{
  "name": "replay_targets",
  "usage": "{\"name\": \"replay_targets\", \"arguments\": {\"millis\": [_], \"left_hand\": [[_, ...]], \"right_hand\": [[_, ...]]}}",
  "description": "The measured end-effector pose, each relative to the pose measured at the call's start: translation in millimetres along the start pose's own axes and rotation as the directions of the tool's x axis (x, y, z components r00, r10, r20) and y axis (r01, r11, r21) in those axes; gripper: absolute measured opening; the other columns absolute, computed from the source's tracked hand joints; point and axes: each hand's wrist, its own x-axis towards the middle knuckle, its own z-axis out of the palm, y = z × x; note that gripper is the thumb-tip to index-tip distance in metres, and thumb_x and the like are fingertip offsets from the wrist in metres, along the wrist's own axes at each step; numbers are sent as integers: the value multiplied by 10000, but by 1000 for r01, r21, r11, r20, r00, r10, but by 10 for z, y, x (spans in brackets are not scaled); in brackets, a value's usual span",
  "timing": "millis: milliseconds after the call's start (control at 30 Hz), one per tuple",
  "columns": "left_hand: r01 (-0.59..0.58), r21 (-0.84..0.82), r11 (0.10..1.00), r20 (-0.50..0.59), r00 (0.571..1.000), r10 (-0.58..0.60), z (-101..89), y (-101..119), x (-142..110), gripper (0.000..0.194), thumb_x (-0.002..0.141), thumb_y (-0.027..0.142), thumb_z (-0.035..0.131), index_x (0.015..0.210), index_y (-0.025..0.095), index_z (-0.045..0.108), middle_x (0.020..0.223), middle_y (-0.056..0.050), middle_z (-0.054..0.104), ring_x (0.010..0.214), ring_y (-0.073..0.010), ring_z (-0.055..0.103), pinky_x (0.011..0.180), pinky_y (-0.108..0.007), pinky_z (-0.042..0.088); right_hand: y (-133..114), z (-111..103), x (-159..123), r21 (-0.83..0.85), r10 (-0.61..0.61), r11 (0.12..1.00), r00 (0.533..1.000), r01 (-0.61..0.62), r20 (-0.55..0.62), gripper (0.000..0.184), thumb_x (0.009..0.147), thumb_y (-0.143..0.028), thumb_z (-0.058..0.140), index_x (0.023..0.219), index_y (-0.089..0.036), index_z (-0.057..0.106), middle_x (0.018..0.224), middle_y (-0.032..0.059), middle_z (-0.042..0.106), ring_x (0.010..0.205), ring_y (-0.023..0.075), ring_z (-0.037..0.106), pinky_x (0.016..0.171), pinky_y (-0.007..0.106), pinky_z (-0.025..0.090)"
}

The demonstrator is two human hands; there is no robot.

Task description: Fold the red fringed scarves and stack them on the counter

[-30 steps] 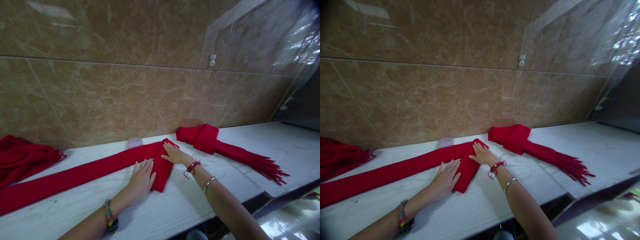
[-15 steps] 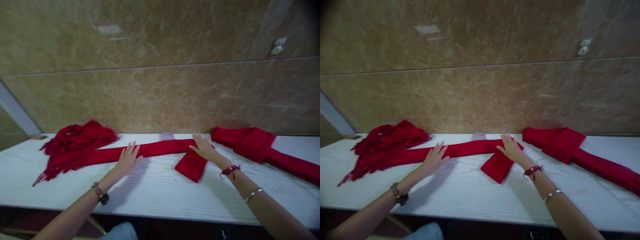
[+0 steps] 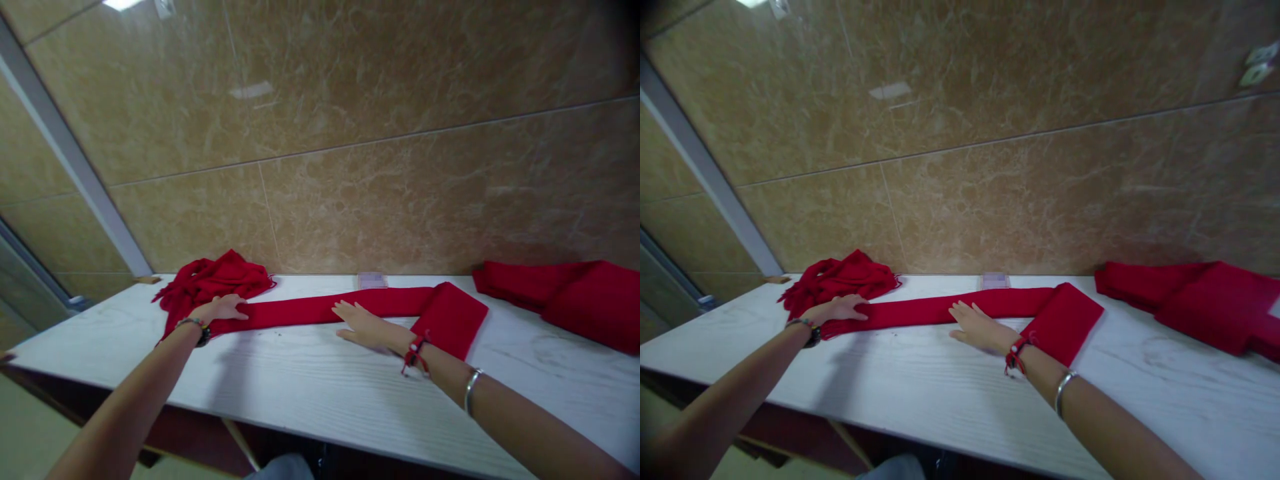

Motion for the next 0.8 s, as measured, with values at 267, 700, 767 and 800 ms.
{"name": "replay_targets", "arguments": {"millis": [267,700,767,800], "left_hand": [[-55,-90,994,37,998,59,-211,-56,-13,538,572,530,596,975,175,629,1041,-93,617,964,-280,545,868,-362,387],[-423,-293,858,-257,899,356,-1393,1150,-292,394,627,386,600,908,111,627,891,-63,657,794,-185,577,728,-268,441],[-478,-274,834,-346,858,379,-1417,1639,-183,401,632,331,599,953,91,611,893,-70,654,785,-185,577,720,-274,441],[-499,-260,827,-392,837,382,-1378,1899,-119,404,621,305,608,962,87,608,904,-79,651,793,-193,575,725,-280,437]], "right_hand": [[-376,185,487,32,-99,995,991,96,95,593,863,-437,323,1361,-122,260,1425,150,205,1312,273,135,1034,498,151],[-213,-371,404,855,363,518,905,2,-223,312,823,-311,401,1024,-164,590,1076,91,623,1023,192,553,928,384,383],[2,-583,212,937,542,348,816,1,-202,290,804,-277,417,1005,-149,583,1035,110,637,971,185,583,892,360,414],[126,-670,79,953,608,304,769,5,-198,283,798,-265,419,998,-145,579,1036,121,635,961,182,589,880,347,424]]}}
